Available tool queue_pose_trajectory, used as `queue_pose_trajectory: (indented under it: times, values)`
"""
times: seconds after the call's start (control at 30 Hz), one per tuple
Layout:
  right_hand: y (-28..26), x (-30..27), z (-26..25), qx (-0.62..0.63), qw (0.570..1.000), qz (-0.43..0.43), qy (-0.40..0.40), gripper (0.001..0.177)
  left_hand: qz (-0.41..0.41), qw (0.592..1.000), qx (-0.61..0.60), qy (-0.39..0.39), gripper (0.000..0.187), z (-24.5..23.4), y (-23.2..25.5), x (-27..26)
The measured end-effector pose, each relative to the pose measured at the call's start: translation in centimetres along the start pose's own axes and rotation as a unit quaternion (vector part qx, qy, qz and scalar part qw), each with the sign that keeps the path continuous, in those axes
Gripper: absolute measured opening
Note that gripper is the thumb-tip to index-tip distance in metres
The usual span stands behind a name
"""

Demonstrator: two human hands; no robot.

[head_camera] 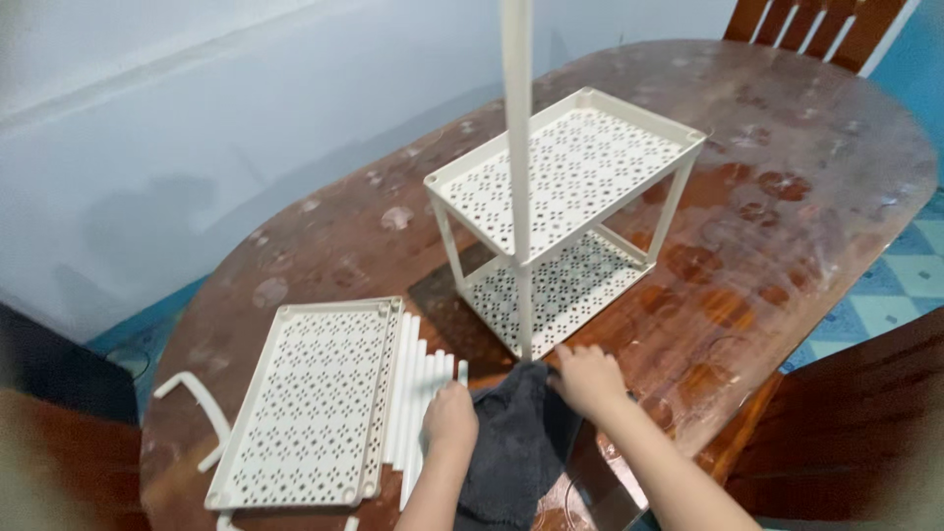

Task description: The person assembles a white plastic shelving unit on a wooden table. They wipe the plastic shelves and poles with a dark cloth, then insert the poles into the shelf trays and stack additional trays to build a multi-tiered structure.

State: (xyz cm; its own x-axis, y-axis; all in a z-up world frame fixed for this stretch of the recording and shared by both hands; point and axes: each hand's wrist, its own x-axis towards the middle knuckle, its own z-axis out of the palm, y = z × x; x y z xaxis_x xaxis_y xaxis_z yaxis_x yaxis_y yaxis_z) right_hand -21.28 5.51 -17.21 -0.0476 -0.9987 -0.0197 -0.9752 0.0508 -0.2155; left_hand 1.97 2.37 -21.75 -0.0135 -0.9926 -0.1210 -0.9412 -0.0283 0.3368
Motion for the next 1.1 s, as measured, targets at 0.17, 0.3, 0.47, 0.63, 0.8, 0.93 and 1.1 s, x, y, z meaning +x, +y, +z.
queue_pose_trajectory:
  times: [0.17,0.3,0.47,0.63,0.8,0.93,1.1]
  values:
    - [0.6,-0.5,1.4,-0.005,0.996,-0.084,0.002,0.026,-0.046,0.996,-0.042,-0.057,0.031,-6.7,1.9,-2.6]
    - [0.3,-0.7,-0.3,0.277,0.945,-0.163,-0.063,0.023,-0.045,0.993,-0.112,-0.002,0.046,-12.4,1.3,-3.6]
    - [-3.7,-1.9,-4.3,0.825,0.537,-0.056,-0.167,0.033,0.058,0.965,-0.193,0.168,0.041,-18.1,0.7,-5.8]
    - [-10.5,-2.0,-9.2,0.895,0.438,-0.033,-0.079,0.056,0.168,0.950,-0.230,0.128,0.044,-17.6,3.7,-8.0]
    - [-13.3,-1.4,-9.3,0.826,0.549,-0.111,0.060,0.062,0.271,0.909,-0.172,0.265,0.037,-13.9,4.8,-9.4]
    - [-13.3,0.4,-7.5,0.858,0.490,-0.023,0.151,0.041,0.151,0.956,-0.171,0.186,0.042,-9.7,2.5,-10.4]
    - [-13.9,1.9,-6.1,0.772,0.616,0.102,0.118,0.029,0.076,0.992,-0.067,0.075,0.038,-2.7,-2.5,-10.3]
